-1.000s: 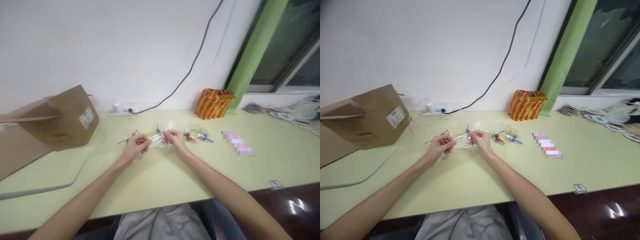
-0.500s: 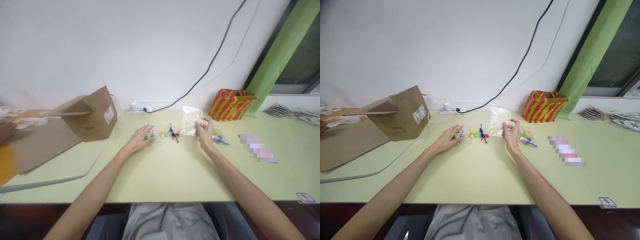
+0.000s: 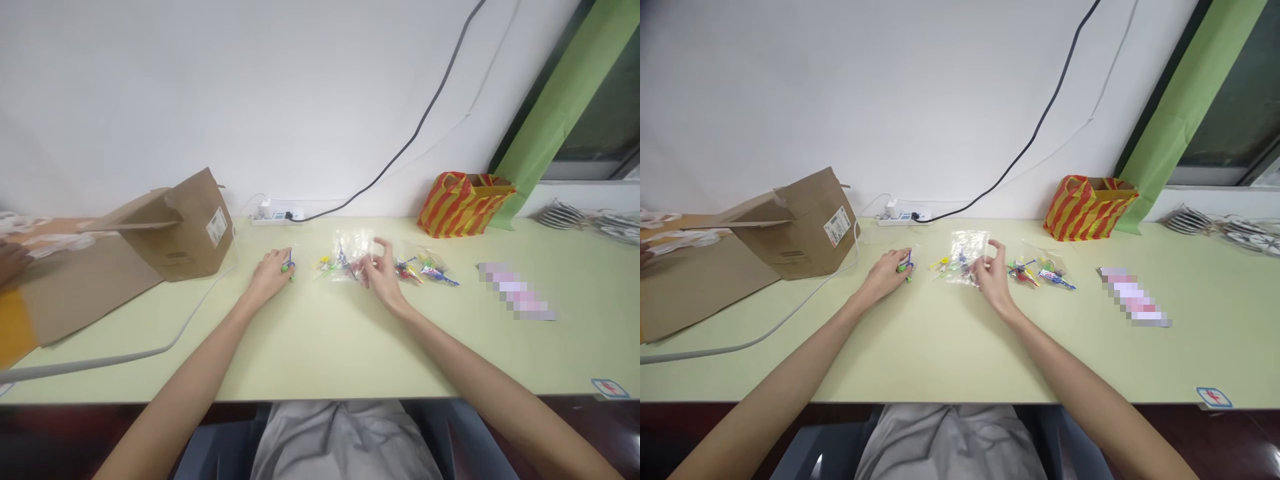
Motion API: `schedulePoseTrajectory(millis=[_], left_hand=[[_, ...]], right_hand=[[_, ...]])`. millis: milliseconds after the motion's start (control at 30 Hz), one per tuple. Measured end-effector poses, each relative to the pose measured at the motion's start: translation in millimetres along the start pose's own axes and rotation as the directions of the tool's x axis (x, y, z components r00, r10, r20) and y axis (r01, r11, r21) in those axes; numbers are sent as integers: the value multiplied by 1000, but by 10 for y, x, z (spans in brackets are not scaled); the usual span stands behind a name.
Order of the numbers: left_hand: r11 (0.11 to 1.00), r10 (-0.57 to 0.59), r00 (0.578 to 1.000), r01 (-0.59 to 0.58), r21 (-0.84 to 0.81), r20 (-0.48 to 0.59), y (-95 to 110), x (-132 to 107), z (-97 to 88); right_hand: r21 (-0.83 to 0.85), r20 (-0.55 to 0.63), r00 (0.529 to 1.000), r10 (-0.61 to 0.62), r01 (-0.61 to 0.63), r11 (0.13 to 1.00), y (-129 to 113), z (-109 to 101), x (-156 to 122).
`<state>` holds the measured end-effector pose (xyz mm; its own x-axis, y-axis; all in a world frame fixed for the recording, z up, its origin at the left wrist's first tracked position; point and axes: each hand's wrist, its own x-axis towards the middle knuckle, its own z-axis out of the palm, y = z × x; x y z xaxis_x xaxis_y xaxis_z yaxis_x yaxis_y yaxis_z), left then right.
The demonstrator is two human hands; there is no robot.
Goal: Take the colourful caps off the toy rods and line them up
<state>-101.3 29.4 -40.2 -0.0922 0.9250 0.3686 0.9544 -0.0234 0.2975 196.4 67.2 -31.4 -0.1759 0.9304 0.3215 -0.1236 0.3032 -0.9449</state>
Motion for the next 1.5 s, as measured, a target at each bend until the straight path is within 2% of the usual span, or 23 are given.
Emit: schedulePoseTrajectory(millis=[67,167,233,300,367,433,533,600,633,667,733,800,867,967,1033,1100,1200,1267,1367,1500], left_hand=[[999,-17,998,14,-39,-68,-15,18,-2],[994,-50,977,30,-101,-208,32,28,-66],[984,-81,921,13,-177,-382,116,16,-148],[965,-119,818,-38,-259,-563,223,-8,-238],[937,-157,746,-95,-336,-647,326,-33,-307],[897,-202,726,-132,-421,-657,403,-50,-335],[824,-282,749,-131,-551,-600,466,-49,-299],[776,-339,772,-93,-624,-537,498,-41,-243],[754,-359,788,-71,-653,-499,519,-38,-212],[733,-368,807,-54,-678,-462,547,-37,-182],[694,-340,855,-54,-718,-392,622,-47,-131],[664,-246,908,-97,-742,-339,715,-71,-98],[657,-99,951,-158,-737,-293,805,-106,-87],[687,107,968,-236,-688,-226,894,-167,-102],[742,169,964,-262,-616,-207,911,-199,-118],[828,214,959,-280,-486,-187,895,-214,-124],[910,292,950,-311,-273,-109,814,-199,-90],[936,296,953,-303,-177,-64,720,-171,-33],[972,225,974,-226,-62,-31,525,-123,75],[993,115,993,-116,-12,-35,276,-64,175]], right_hand=[[25,103,995,9,-11,1000,-41,168,-97],[8,156,988,14,-16,1000,-74,374,-92],[-55,141,990,13,-6,998,-75,500,7],[-124,143,989,24,-6,992,-70,645,136],[-182,220,973,63,-22,983,-74,812,247],[-285,321,946,49,47,958,-92,971,304],[-461,377,915,-144,320,828,-141,1099,271],[-463,443,867,-229,440,769,-174,1087,192],[-422,484,843,-236,461,780,-187,1058,147],[-365,514,826,-232,455,812,-195,1021,104],[-240,516,833,-200,365,900,-197,941,37],[-122,455,878,-146,223,967,-176,869,12],[-14,372,925,-82,94,995,-142,799,27],[146,286,958,1,-45,988,-102,630,117],[233,233,971,48,-104,967,-91,425,219],[267,134,988,82,-116,957,-85,129,360],[175,-24,990,136,-130,976,-74,-447,621],[111,-86,981,172,-162,981,-74,-848,794],[7,-185,958,220,-223,975,-110,-1350,973],[-24,-177,947,268,-276,961,-225,-1764,920]])
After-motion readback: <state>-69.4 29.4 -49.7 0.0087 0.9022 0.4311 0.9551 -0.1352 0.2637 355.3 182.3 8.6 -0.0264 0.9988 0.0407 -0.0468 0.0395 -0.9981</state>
